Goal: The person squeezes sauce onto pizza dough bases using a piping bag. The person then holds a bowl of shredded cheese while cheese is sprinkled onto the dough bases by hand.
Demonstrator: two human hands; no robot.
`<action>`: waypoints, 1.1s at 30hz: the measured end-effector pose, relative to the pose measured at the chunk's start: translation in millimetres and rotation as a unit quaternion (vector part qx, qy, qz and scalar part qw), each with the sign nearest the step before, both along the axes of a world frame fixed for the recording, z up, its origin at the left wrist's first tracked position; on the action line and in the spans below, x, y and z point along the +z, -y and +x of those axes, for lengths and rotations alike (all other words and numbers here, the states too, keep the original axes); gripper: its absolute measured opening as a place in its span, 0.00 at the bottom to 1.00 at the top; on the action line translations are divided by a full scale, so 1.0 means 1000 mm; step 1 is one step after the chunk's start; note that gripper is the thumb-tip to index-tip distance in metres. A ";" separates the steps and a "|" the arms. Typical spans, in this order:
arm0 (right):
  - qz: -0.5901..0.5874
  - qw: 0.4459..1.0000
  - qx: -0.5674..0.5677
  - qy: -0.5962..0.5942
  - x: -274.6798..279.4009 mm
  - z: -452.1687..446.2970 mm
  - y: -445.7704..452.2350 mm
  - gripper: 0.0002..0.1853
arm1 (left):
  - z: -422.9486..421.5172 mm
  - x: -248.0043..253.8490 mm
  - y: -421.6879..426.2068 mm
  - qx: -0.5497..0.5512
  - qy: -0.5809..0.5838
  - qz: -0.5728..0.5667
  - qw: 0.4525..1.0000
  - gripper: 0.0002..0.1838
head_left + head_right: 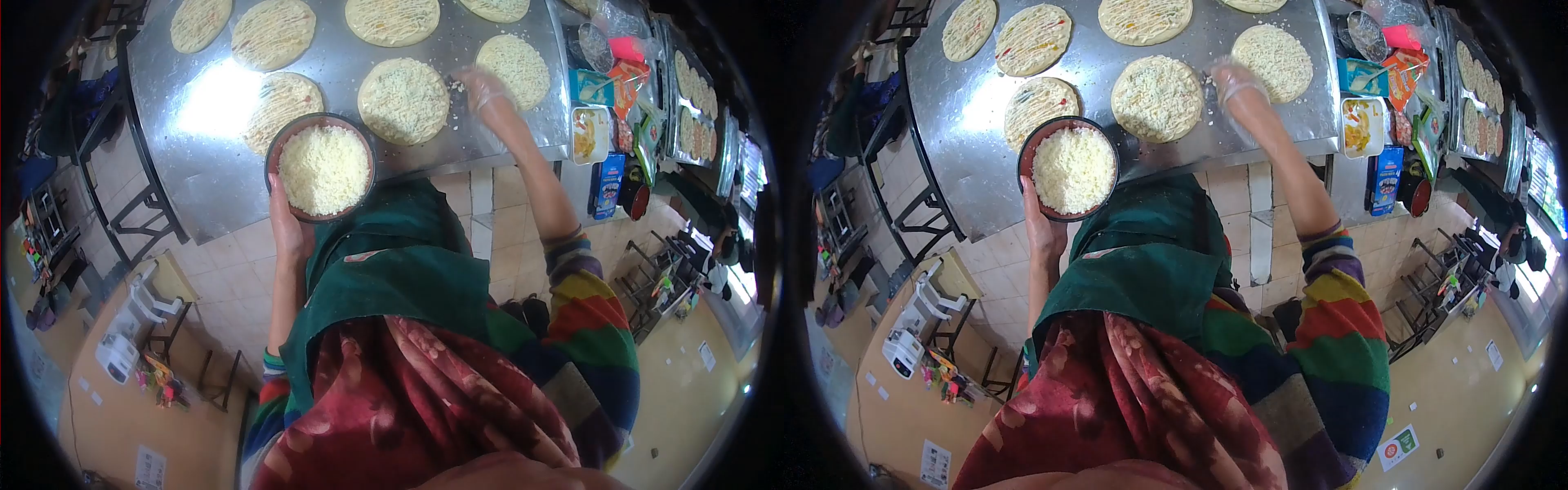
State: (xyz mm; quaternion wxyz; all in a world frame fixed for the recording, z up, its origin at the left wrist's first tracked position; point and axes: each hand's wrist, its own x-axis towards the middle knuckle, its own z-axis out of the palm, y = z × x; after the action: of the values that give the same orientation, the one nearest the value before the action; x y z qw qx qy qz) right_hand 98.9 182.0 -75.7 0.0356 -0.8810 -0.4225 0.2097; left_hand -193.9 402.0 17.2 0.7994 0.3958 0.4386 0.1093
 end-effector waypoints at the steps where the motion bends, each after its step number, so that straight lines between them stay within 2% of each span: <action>1: 0.009 1.000 -0.026 -0.014 0.008 0.009 -0.007 0.26 | -0.001 -0.001 0.000 -0.008 -0.004 0.013 1.000 0.35; 2: 0.018 0.998 -0.051 -0.028 0.011 0.015 -0.013 0.26 | -0.002 0.000 0.001 -0.009 -0.006 0.011 1.000 0.35; 5: 0.094 0.995 0.023 0.015 -0.004 0.023 -0.037 0.26 | -0.004 0.003 0.002 -0.016 -0.008 0.007 1.000 0.34; 8: 0.111 0.986 0.047 0.116 -0.024 0.012 -0.026 0.26 | -0.010 0.004 0.003 -0.009 0.000 -0.007 1.000 0.33; 11: 0.135 0.987 0.075 0.053 -0.026 0.002 0.012 0.25 | -0.020 0.004 0.002 0.015 0.007 -0.034 0.999 0.29; 14: 0.012 0.996 0.091 0.003 0.016 -0.006 0.018 0.23 | -0.029 -0.003 0.001 0.017 0.014 -0.032 0.999 0.29; 18: 0.076 0.994 0.018 0.081 0.018 0.026 0.003 0.20 | -0.035 -0.003 0.001 0.014 0.014 -0.036 0.999 0.30; 21: -0.017 0.992 -0.004 0.122 0.005 0.037 -0.009 0.20 | -0.034 0.001 0.002 0.007 0.004 -0.029 1.000 0.30; 22: 0.020 0.986 0.028 0.162 -0.004 0.037 -0.005 0.19 | -0.033 0.004 0.002 0.007 0.002 -0.024 1.000 0.30; 25: -0.032 0.984 0.049 0.167 0.016 0.012 0.000 0.18 | -0.035 0.009 0.001 0.008 0.003 -0.042 0.999 0.30; 28: -0.033 0.985 0.041 0.167 0.014 -0.016 0.014 0.17 | -0.039 0.005 0.002 0.008 0.011 -0.034 0.999 0.30; 31: 0.083 0.984 -0.003 0.157 0.022 -0.045 0.023 0.15 | -0.044 -0.002 0.000 -0.003 0.018 -0.025 1.000 0.30; 33: 0.090 0.990 -0.069 0.080 0.022 -0.047 0.025 0.18 | -0.044 0.002 0.001 -0.001 0.010 -0.031 0.999 0.30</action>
State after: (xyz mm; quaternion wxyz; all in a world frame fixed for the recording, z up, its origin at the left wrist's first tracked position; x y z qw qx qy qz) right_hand 52.2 157.2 -53.7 0.0954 -0.9154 -0.3790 0.0967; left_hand -237.6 401.4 19.0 0.8157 0.3703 0.4332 0.0991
